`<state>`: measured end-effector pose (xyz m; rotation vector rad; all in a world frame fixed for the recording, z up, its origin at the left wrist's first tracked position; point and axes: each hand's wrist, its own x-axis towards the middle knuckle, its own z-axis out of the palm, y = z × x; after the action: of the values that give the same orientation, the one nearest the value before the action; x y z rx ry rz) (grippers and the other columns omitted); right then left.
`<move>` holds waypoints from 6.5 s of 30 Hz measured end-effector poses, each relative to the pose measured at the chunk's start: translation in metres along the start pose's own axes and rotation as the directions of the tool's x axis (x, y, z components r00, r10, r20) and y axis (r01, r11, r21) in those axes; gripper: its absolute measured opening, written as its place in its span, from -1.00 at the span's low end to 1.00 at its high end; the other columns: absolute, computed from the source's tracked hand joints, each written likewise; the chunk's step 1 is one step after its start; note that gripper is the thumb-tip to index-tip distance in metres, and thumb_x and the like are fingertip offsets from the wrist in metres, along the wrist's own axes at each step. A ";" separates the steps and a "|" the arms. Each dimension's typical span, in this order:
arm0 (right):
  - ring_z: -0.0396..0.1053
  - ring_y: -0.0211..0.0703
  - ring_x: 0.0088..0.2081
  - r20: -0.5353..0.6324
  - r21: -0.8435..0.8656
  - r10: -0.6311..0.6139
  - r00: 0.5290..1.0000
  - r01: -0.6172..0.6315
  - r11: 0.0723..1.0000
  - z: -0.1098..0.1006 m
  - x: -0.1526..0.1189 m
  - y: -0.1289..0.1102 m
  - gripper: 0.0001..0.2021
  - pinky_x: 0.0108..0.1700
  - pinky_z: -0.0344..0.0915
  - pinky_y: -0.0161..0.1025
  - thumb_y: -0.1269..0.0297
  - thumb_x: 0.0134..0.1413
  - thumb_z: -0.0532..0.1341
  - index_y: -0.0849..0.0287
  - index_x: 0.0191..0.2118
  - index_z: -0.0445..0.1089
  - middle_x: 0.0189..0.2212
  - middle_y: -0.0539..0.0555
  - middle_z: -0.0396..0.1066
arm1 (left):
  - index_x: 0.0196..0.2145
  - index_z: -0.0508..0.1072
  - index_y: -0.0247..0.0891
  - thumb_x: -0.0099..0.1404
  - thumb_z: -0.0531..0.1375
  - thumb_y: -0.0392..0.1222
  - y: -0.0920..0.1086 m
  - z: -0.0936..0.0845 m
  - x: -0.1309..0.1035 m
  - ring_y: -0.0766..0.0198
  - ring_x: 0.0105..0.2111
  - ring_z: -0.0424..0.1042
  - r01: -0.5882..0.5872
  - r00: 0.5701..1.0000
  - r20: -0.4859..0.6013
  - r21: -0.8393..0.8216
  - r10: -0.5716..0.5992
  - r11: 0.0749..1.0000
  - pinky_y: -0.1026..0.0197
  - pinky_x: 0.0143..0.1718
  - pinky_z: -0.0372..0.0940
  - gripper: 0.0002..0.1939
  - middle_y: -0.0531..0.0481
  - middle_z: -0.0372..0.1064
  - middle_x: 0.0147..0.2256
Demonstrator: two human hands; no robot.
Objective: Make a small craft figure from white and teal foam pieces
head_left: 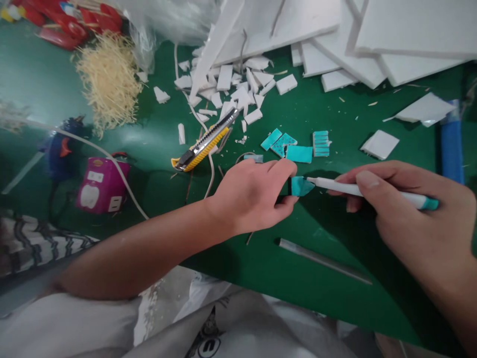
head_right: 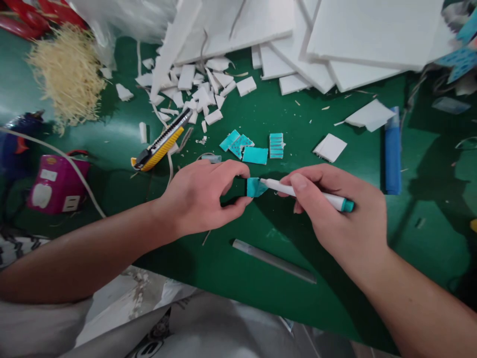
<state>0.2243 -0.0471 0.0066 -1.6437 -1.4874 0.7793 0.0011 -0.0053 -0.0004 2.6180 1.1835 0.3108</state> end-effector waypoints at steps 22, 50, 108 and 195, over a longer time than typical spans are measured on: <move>0.33 -0.28 -0.60 -0.040 0.084 0.099 0.994 -0.095 0.992 0.000 -0.001 -0.013 -0.75 -0.52 0.28 -0.31 0.38 0.09 0.23 0.04 -0.56 0.54 -0.67 -0.06 0.41 | -0.14 0.43 -0.22 0.32 0.20 -0.12 0.001 -0.003 0.001 0.23 -0.51 0.40 0.018 0.999 0.037 -0.018 -0.017 1.000 0.18 -0.37 0.19 -0.81 0.14 0.34 -0.54; 0.32 -0.30 -0.60 -0.010 0.048 0.147 0.989 -0.147 0.988 0.000 0.000 -0.019 -0.80 -0.55 0.22 -0.32 0.34 0.09 0.28 0.03 -0.52 0.57 -0.66 -0.07 0.41 | -0.14 0.42 -0.20 0.32 0.20 -0.11 0.001 -0.003 0.001 0.24 -0.50 0.41 0.011 1.000 0.026 -0.018 -0.010 1.000 0.20 -0.37 0.18 -0.81 0.15 0.36 -0.55; 0.33 -0.36 -0.57 -0.044 0.137 0.158 0.987 -0.150 0.979 0.002 -0.003 -0.014 -0.76 -0.47 0.29 -0.32 0.37 0.14 0.23 -0.07 -0.48 0.56 -0.59 -0.13 0.46 | -0.07 0.42 -0.22 0.34 0.20 -0.16 0.002 0.001 0.002 0.23 -0.43 0.49 -0.034 0.999 0.031 -0.061 0.036 0.998 0.16 -0.35 0.17 -0.78 0.12 0.49 -0.42; 0.25 -0.31 -0.62 -0.074 0.048 0.163 0.984 -0.160 0.986 0.000 -0.001 -0.013 -0.75 -0.51 0.24 -0.27 0.36 0.07 0.22 -0.02 -0.55 0.54 -0.67 -0.10 0.40 | -0.10 0.43 -0.25 0.31 0.19 -0.20 0.003 0.000 0.002 0.20 -0.47 0.49 -0.044 0.999 0.010 -0.049 0.045 0.998 0.15 -0.38 0.14 -0.80 0.13 0.44 -0.49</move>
<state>0.2180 -0.0478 0.0176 -1.7591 -1.2871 0.8187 0.0045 -0.0055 0.0003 2.6036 1.1010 0.3284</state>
